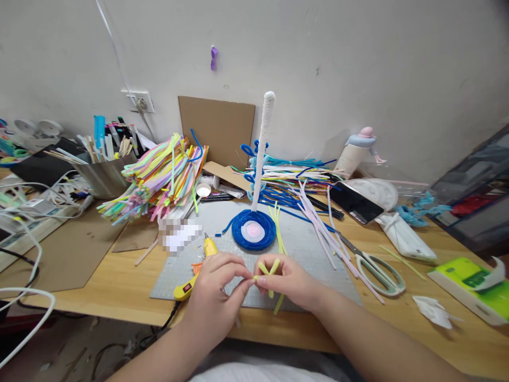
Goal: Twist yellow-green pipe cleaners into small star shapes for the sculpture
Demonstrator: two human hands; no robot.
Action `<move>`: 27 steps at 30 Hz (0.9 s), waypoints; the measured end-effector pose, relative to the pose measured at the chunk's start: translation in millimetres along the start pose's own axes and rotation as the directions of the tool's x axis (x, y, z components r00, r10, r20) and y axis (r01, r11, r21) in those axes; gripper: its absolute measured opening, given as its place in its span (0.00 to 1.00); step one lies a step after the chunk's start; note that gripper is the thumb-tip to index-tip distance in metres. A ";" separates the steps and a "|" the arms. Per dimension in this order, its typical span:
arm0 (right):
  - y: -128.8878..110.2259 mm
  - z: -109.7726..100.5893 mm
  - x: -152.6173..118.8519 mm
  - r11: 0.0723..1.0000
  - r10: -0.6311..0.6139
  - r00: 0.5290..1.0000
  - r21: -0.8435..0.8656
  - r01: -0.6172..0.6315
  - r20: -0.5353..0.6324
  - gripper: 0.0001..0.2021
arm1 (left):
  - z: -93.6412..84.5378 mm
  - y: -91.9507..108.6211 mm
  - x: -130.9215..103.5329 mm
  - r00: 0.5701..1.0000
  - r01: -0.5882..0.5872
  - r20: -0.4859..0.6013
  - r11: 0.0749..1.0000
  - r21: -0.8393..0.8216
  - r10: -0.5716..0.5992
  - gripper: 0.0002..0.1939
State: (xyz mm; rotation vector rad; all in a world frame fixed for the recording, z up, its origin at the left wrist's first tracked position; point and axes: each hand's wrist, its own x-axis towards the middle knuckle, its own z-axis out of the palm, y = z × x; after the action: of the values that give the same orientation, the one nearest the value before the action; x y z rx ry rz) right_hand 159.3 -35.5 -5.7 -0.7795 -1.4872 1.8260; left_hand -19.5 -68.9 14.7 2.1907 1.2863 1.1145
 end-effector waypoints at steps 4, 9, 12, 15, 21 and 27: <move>0.0 -1.4 -0.2 0.999 -0.020 1.000 -0.029 0.020 -0.014 0.12 | 1.6 -0.6 0.6 1.000 0.023 0.016 0.999 -0.026 -0.022 0.03; 0.1 -3.9 -1.3 0.995 -0.048 0.999 -0.084 0.047 -0.010 0.11 | 3.8 -1.9 2.0 0.998 0.066 0.017 0.996 -0.064 -0.065 0.02; 0.3 -4.3 -1.7 0.992 -0.060 0.998 -0.115 0.058 -0.011 0.11 | 3.5 -2.3 2.6 0.994 0.106 0.035 0.986 -0.126 -0.102 0.03; 0.9 -4.6 -1.3 0.992 -0.051 0.999 -0.114 0.051 0.000 0.11 | 2.3 -1.7 2.6 0.991 0.128 0.074 0.974 -0.185 -0.116 0.04; 0.8 -6.8 -0.6 0.997 0.024 0.999 -0.080 -0.021 0.031 0.10 | 2.4 0.5 1.2 0.994 0.048 0.106 0.982 -0.180 -0.029 0.05; -2.0 -7.2 0.0 0.999 0.030 0.999 -0.027 -0.030 0.018 0.10 | 6.5 -5.3 -0.1 0.998 0.049 0.048 0.981 -0.187 -0.041 0.04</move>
State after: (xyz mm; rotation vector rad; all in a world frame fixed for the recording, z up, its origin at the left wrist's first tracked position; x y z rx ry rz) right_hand 165.2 -30.9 -5.1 -0.8039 -1.5216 1.8435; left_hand -17.4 -65.7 7.2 2.0268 1.1554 1.1159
